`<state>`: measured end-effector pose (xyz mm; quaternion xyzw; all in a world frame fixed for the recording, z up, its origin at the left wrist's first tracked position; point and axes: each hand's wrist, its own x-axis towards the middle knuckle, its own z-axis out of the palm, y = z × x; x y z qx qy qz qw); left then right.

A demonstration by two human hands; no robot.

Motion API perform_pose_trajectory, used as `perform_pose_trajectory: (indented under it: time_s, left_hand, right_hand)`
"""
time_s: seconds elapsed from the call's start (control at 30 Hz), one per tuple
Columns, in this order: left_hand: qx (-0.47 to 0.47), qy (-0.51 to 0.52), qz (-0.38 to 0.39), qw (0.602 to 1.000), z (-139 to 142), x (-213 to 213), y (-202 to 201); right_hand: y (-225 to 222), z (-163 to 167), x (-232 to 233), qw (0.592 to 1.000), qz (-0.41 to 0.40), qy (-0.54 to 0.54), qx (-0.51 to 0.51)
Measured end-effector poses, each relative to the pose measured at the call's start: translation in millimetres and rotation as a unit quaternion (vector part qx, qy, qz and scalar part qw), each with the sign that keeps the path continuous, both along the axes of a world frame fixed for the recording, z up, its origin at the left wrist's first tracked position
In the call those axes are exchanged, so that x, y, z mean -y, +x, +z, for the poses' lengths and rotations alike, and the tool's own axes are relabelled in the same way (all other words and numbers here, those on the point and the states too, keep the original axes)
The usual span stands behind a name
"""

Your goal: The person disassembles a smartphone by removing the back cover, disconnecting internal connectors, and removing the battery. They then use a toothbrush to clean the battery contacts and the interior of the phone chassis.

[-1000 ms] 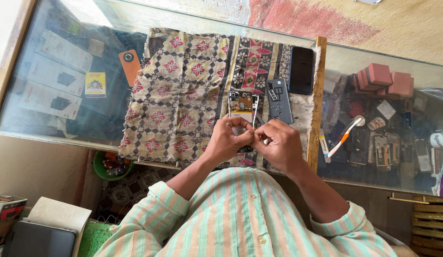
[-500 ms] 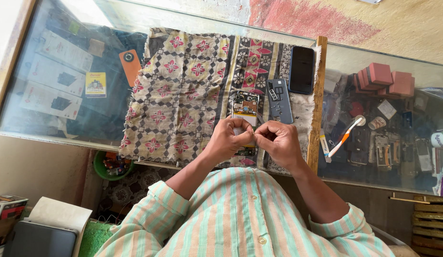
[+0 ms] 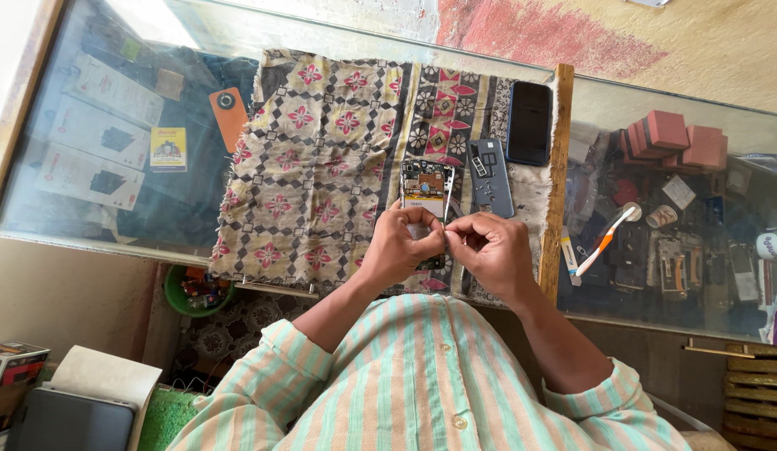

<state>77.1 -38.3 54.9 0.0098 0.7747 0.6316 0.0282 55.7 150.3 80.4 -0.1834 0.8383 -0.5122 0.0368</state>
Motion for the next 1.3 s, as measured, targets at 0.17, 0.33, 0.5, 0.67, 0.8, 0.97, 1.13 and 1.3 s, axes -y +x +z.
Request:
perform_pose_trajectory:
  time_s: [0.17, 0.33, 0.5, 0.67, 0.8, 0.97, 1.13, 1.3]
  left_hand:
    - [0.045, -0.009, 0.014, 0.999, 7, -1, 2]
    - [0.016, -0.012, 0.011, 1.0, 7, -1, 1]
    - [0.05, 0.013, 0.01, 0.999, 4, -1, 1]
    - [0.026, -0.003, 0.015, 1.0, 4, 0, 2]
    - [0.027, -0.005, 0.018, 0.999, 6, -1, 2]
    - [0.013, 0.004, 0.014, 1.0, 5, 1, 1]
    - [0.079, 0.071, 0.003, 0.994, -1, 0, -3]
    - [0.13, 0.155, 0.023, 0.979, -5, -4, -3]
  right_hand:
    - [-1, 0, 0, 1.0, 0.011, 0.004, -0.002]
    - [-2, 1, 1, 1.0, 0.013, 0.009, -0.015]
    - [-4, 1, -1, 0.999, 0.019, -0.014, 0.022]
    - [-4, 0, 0, 0.999, 0.019, -0.002, 0.028]
    - [-3, -2, 1, 1.0, 0.014, 0.005, 0.018]
    - [-3, -15, -2, 0.999, 0.021, -0.018, 0.031]
    - [-5, -38, -3, 0.984, 0.034, -0.137, 0.107]
    - [-4, -43, -6, 0.987, -0.016, -0.145, 0.073]
